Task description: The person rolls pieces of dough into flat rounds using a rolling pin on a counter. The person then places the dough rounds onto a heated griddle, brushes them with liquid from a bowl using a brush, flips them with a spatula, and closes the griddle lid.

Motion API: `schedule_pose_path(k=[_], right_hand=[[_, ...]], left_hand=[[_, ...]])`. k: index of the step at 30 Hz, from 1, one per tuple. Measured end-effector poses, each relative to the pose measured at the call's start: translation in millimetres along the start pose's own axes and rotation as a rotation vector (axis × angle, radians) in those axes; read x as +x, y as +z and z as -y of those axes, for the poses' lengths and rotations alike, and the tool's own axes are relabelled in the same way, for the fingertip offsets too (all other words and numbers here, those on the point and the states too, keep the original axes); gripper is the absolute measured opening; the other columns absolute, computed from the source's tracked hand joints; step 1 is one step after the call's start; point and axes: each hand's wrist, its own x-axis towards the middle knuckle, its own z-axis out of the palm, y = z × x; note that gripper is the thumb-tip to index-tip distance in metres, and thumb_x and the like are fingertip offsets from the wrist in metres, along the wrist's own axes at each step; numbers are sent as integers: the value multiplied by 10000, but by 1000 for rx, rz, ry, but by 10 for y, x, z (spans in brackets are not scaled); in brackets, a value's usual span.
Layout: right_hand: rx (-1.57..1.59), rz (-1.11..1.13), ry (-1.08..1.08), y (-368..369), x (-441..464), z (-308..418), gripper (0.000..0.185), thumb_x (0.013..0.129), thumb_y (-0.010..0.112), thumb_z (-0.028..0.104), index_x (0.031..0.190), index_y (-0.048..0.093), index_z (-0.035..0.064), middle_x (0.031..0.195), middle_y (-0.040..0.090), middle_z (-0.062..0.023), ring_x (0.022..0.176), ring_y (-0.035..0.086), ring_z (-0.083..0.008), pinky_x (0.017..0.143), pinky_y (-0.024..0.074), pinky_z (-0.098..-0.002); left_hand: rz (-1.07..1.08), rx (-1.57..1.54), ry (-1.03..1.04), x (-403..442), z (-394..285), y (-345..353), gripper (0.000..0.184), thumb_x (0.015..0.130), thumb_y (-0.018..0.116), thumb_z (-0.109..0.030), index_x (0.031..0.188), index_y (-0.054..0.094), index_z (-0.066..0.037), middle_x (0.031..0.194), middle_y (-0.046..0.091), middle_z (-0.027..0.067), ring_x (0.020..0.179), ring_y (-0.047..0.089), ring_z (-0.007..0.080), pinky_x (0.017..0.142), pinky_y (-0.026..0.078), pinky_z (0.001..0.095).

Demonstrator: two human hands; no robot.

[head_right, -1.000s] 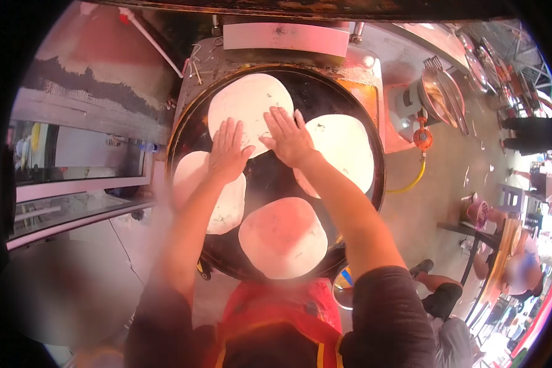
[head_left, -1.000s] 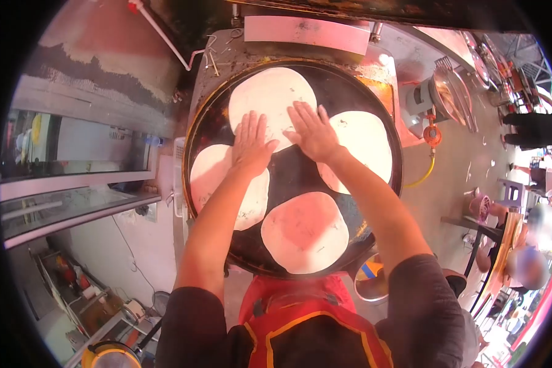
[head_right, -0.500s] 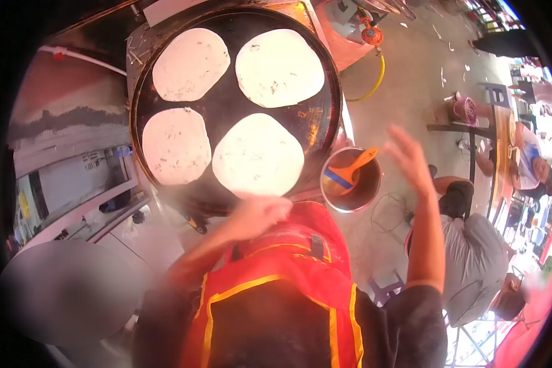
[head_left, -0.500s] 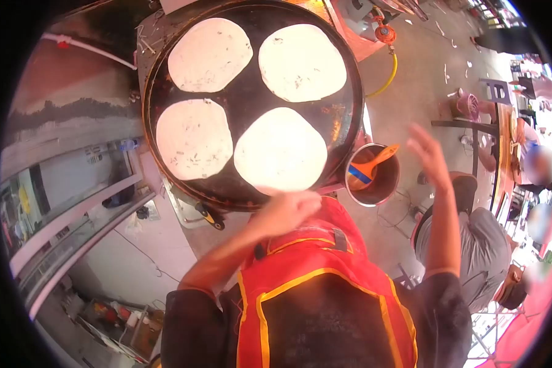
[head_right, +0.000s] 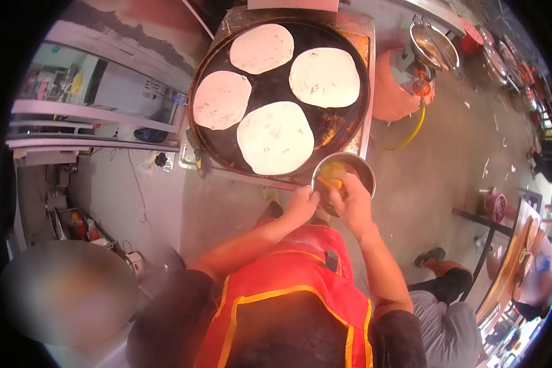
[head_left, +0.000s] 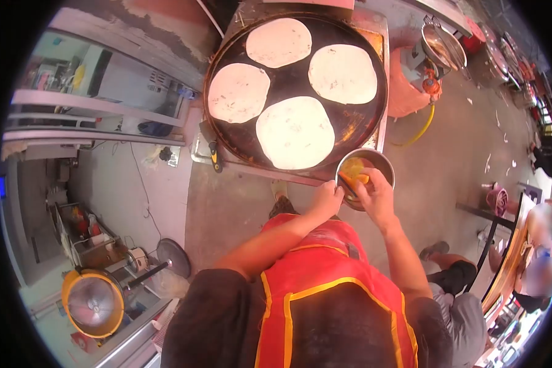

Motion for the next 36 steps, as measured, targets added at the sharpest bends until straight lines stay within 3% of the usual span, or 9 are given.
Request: schedule_pose_path(k=[7, 10, 15, 18, 22, 23, 30, 33, 36], right_hand=[[-60, 212, -47, -350, 191, 392, 211, 853, 661, 196, 925, 661, -2, 818, 654, -223, 771, 627, -417, 671, 505, -440], [-74, 298, -83, -557, 339, 776, 244, 871, 657, 225, 930, 663, -12, 814, 664, -224, 753, 645, -399, 664, 513, -417], [103, -12, -239, -574, 537, 1245, 166, 890, 639, 102, 1010, 665, -10, 805, 689, -107, 676, 666, -165, 660, 527, -288], [483, 30, -79, -195, 787, 1148, 198, 910, 637, 128, 1017, 652, -38, 833, 689, -93, 690, 662, -149, 661, 533, -270], [928, -163, -1, 21, 1120, 1165, 261, 920, 629, 150, 1066, 641, -67, 846, 676, -89, 714, 647, -139, 669, 524, -252], [1001, -226, 18, 53, 1187, 1165, 280, 917, 636, 168, 1072, 645, -65, 843, 676, -90, 716, 644, -135, 665, 520, -254], [790, -33, 219, 1282, 1324, 400, 198, 890, 656, 163, 947, 696, -22, 745, 670, -54, 659, 634, -112, 596, 506, -260], [484, -170, 171, 1403, 1602, -106, 196, 888, 653, 165, 921, 703, -22, 735, 668, -49, 665, 640, -103, 578, 501, -268], [11, -274, 152, 865, 1896, 127, 226, 904, 565, 198, 978, 705, 37, 788, 693, -106, 690, 673, -232, 631, 512, -366]], left_hand=[[-119, 65, 131, -255, -593, -485, 253, 837, 545, -202, 763, 590, 36, 722, 600, 252, 694, 612, 384, 641, 455, 466], [-159, 73, 217, -178, -625, -858, 249, 825, 565, -192, 716, 565, 32, 605, 556, 217, 526, 567, 320, 535, 437, 428], [-361, 176, 297, -142, -768, -1571, 248, 830, 564, -170, 716, 566, 50, 586, 573, 210, 523, 603, 312, 545, 460, 426], [-373, 207, 256, 38, -520, -1932, 248, 837, 558, -164, 722, 572, 55, 606, 598, 209, 561, 641, 311, 569, 488, 418], [-419, 176, 197, 149, -142, -2507, 255, 868, 551, -162, 768, 602, 66, 666, 643, 164, 586, 670, 235, 564, 530, 352], [-420, 70, 139, 78, -167, -2666, 248, 863, 541, -177, 781, 605, 49, 678, 641, 178, 609, 665, 277, 586, 523, 391], [-635, 171, 18, -266, 298, -3719, 230, 872, 523, -168, 842, 620, 38, 710, 609, 170, 654, 643, 241, 636, 497, 365], [-717, 137, -20, -343, 661, -4003, 224, 875, 528, -157, 836, 612, 46, 707, 602, 158, 630, 593, 216, 614, 474, 360], [-739, -80, -70, -425, 714, -4185, 224, 887, 532, -142, 816, 600, 60, 687, 590, 107, 622, 542, 164, 592, 445, 347]])
